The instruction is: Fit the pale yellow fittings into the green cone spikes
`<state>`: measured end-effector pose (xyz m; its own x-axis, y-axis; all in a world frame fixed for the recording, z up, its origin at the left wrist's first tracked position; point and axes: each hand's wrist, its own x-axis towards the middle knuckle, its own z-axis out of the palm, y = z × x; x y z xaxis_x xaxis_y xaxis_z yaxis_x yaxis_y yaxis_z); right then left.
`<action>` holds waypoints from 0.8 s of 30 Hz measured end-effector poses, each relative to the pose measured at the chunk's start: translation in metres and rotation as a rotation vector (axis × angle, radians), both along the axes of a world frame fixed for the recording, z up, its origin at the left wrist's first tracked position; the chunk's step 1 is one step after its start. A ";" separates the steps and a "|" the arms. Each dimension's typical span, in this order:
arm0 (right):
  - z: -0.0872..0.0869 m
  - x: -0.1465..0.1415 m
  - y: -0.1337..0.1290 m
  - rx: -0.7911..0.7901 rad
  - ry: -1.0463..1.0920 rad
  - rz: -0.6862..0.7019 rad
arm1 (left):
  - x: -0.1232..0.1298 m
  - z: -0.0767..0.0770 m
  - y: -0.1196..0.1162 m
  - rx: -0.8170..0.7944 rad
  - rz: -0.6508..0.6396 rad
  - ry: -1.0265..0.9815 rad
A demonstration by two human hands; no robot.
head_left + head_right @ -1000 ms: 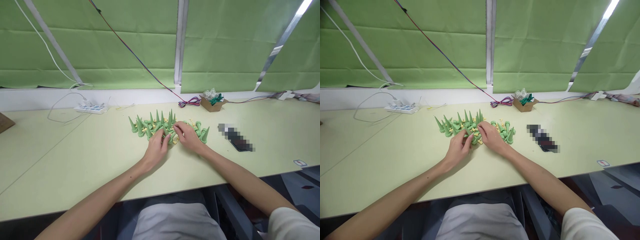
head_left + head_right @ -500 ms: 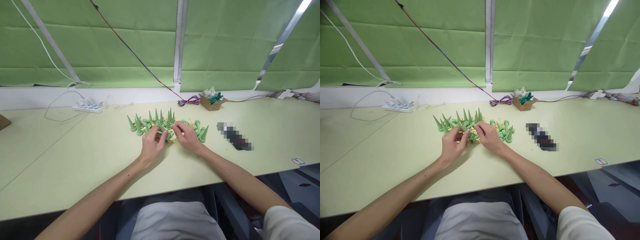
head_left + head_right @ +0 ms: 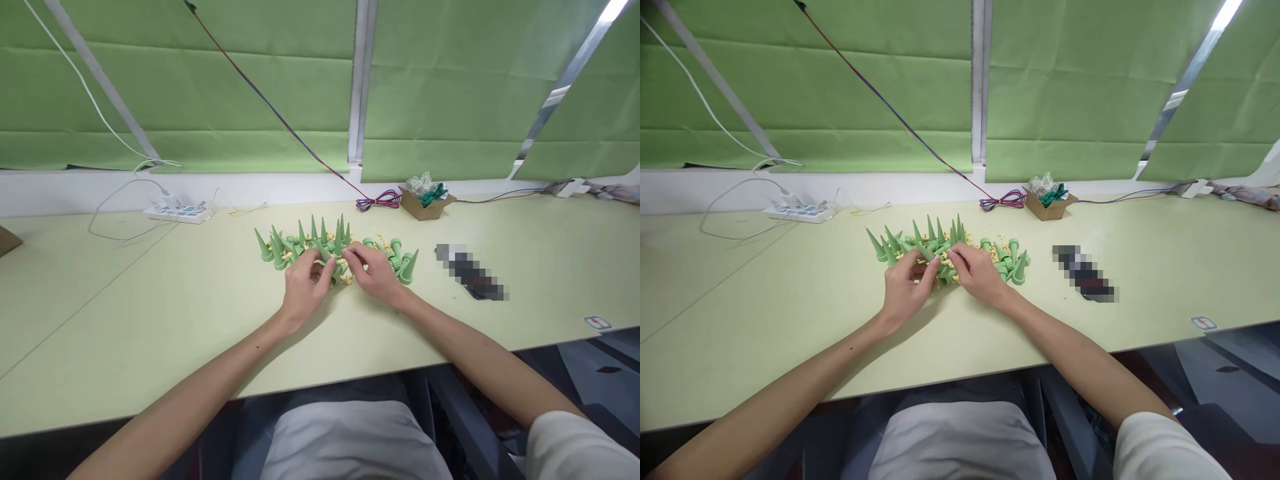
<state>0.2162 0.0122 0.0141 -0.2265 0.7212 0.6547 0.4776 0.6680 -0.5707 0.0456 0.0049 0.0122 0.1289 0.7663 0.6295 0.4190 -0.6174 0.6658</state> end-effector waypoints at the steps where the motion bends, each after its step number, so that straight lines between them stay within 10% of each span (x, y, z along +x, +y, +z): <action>1: 0.000 0.000 0.000 -0.006 -0.004 -0.004 | 0.000 0.000 0.000 -0.001 0.001 -0.001; 24: -0.007 0.001 0.008 0.018 0.025 0.026 | -0.003 -0.013 0.004 0.032 -0.072 0.081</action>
